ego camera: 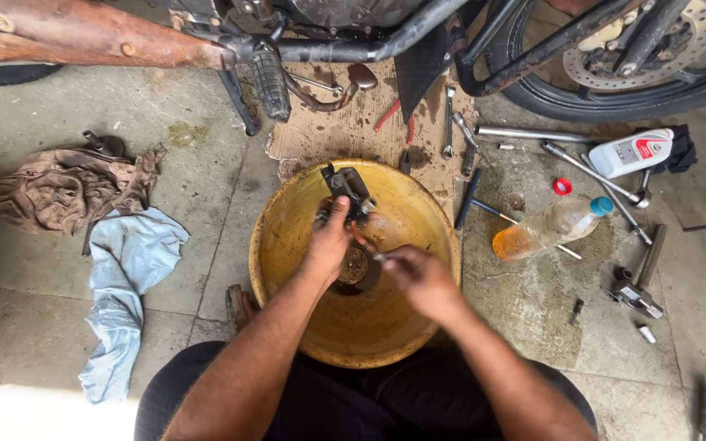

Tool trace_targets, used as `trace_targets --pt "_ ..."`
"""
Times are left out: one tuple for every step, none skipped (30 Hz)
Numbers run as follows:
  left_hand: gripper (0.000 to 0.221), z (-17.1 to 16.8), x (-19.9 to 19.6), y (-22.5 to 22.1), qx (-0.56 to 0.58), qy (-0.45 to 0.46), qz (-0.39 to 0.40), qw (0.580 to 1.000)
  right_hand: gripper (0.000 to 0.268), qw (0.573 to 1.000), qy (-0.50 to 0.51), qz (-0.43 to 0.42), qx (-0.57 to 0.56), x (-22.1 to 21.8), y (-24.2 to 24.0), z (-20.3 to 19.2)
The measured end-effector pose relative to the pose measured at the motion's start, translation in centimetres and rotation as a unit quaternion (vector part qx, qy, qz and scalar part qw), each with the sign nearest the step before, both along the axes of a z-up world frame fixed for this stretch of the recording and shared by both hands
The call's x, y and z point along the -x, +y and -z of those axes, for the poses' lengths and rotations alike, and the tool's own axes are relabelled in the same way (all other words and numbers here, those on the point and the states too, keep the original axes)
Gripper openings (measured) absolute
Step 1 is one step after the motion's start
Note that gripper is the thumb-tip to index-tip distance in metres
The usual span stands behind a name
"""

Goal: Cleaning a motorcycle mechanical part using fuel and a brush over a basin.

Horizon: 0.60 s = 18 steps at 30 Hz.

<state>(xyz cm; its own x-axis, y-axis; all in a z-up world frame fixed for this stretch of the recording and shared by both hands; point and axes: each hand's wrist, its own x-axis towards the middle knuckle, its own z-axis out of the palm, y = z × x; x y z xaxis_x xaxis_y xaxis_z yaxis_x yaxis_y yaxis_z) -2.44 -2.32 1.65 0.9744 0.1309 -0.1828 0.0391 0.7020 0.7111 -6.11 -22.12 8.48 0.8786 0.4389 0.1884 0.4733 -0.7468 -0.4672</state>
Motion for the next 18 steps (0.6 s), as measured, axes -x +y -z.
trace_targets --pt "0.051 -0.6 0.1 -0.2 -0.001 0.0 -0.001 1.0 0.015 1.0 0.0 -0.001 -0.001 -0.4 -0.3 -0.6" --pt "0.05 -1.2 0.1 -0.4 0.075 -0.035 0.022 0.996 0.017 0.942 0.249 0.063 -0.215 -0.8 -0.6 -1.2" --pt "0.049 -1.8 0.2 -0.8 0.153 -0.071 0.046 0.985 0.021 0.777 0.47 0.118 -0.402 -1.2 -1.1 -1.8" --pt "0.049 -1.7 0.0 -1.0 0.154 -0.071 0.045 0.984 0.021 0.778 0.469 0.118 -0.401 -1.1 -0.2 -2.0" --pt "0.049 -1.5 -0.1 -1.4 0.135 -0.088 0.005 0.987 0.019 0.769 0.465 0.143 -0.415 -0.9 0.5 -2.1" --pt "0.049 -1.3 -0.2 -1.7 0.116 -0.104 -0.035 0.987 0.017 0.759 0.459 0.169 -0.429 -0.8 1.2 -2.3" --pt "0.049 -0.5 -0.2 -1.6 0.117 -0.104 -0.039 0.987 0.017 0.76 0.461 0.166 -0.426 -1.0 1.3 -1.1" --pt "0.049 0.2 -0.2 -1.6 0.017 -0.102 -0.08 0.991 0.017 0.753 0.458 0.181 -0.436 -1.2 1.3 0.0" --pt "0.05 0.9 -0.1 -1.6 -0.086 -0.098 -0.116 0.985 0.016 0.743 0.454 0.198 -0.449 -1.2 1.4 1.3" --pt "0.05 0.7 0.2 -1.4 -0.087 -0.097 -0.116 0.985 0.016 0.742 0.455 0.198 -0.45 -1.6 0.7 4.3" --pt "0.052 0.5 0.5 -1.5 -0.182 -0.091 -0.139 0.969 0.011 0.948 0.171 0.129 -0.235 -1.9 -0.2 7.3" --pt "0.054 0.3 0.7 -1.6 -0.275 -0.084 -0.161 0.944 0.009 0.989 -0.142 0.038 0.024 -2.2 -1.2 10.2" --pt "0.054 0.3 0.5 -1.5 -0.274 -0.086 -0.16 0.945 0.009 0.989 -0.143 0.04 0.025 -1.6 -0.2 8.3" --pt "0.056 0.2 0.3 -1.4 -0.296 -0.075 -0.163 0.938 0.011 0.987 -0.105 0.041 0.114 -1.0 0.8 6.4" --pt "0.057 0.2 0.4 -1.1 -0.32 -0.061 -0.168 0.93 0.014 0.977 -0.064 0.04 0.199 -0.2 2.1 4.7" --pt "0.057 0.9 0.1 -0.7 -0.322 -0.061 -0.167 0.93 0.014 0.977 -0.063 0.04 0.198 0.5 2.9 1.9" --pt "0.055 1.5 -0.2 -0.4 -0.3 -0.025 -0.128 0.945 0.043 0.973 -0.01 -0.022 0.23 1.2 3.6 -0.8" --pt "0.054 2.2 -0.4 0.0 -0.277 0.011 -0.088 0.957 0.074 0.961 0.043 -0.083 0.261 1.9 4.3 -3.5"
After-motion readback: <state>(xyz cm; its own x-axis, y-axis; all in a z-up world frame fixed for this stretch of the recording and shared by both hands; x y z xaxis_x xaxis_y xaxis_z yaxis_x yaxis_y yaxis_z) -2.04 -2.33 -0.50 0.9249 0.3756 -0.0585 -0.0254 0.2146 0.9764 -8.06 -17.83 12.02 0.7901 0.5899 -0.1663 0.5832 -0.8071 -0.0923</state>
